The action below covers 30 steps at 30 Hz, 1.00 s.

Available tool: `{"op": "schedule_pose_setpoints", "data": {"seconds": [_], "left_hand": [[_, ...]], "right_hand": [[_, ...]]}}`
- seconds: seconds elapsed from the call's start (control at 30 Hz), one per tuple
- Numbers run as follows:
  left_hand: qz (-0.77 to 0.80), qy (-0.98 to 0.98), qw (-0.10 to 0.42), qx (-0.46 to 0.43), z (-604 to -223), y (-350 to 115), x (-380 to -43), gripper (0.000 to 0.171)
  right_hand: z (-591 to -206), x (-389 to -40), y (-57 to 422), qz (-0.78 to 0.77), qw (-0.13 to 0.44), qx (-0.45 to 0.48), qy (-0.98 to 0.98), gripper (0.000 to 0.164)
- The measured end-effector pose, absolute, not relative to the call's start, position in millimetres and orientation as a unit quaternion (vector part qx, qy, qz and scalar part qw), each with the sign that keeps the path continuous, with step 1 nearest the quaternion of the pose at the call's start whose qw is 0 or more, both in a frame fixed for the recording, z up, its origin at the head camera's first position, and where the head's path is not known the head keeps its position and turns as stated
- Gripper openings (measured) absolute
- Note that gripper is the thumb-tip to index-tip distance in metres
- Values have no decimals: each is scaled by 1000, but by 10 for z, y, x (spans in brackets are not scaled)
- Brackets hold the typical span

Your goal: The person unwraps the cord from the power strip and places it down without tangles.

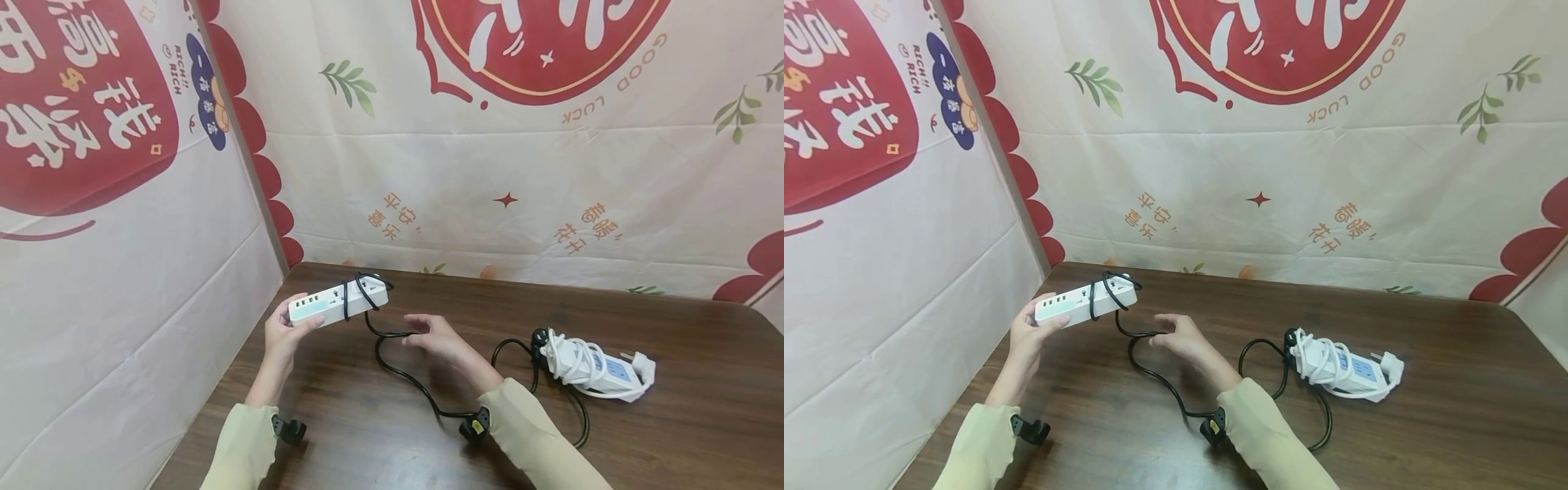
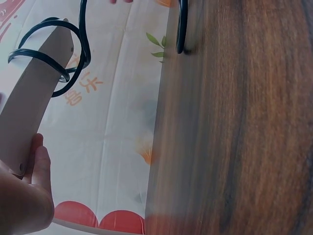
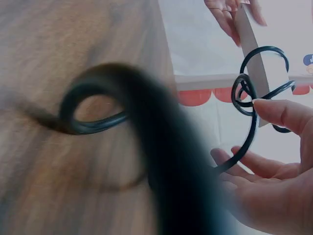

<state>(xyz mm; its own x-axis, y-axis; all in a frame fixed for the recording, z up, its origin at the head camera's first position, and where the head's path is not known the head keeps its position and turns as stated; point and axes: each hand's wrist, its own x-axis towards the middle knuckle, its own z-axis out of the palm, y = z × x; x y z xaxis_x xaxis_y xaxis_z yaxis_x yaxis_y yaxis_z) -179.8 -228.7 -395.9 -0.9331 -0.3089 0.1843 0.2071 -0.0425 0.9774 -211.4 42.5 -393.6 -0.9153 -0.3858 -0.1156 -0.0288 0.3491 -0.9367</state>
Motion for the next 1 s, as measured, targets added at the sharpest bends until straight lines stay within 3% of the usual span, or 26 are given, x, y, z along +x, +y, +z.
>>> {"op": "schedule_pose_setpoints", "data": {"seconds": [0.33, 1.0], "left_hand": [[-709, -683, 171, 40, -3950, -2280, -1812, 53], [-721, -668, 182, 18, -3904, -2253, -1810, 53]], "right_hand": [[-3747, -2191, 347, -545, 152, -156, 810, 42], [-3731, -2389, 104, -575, 244, -139, 769, 42]]}}
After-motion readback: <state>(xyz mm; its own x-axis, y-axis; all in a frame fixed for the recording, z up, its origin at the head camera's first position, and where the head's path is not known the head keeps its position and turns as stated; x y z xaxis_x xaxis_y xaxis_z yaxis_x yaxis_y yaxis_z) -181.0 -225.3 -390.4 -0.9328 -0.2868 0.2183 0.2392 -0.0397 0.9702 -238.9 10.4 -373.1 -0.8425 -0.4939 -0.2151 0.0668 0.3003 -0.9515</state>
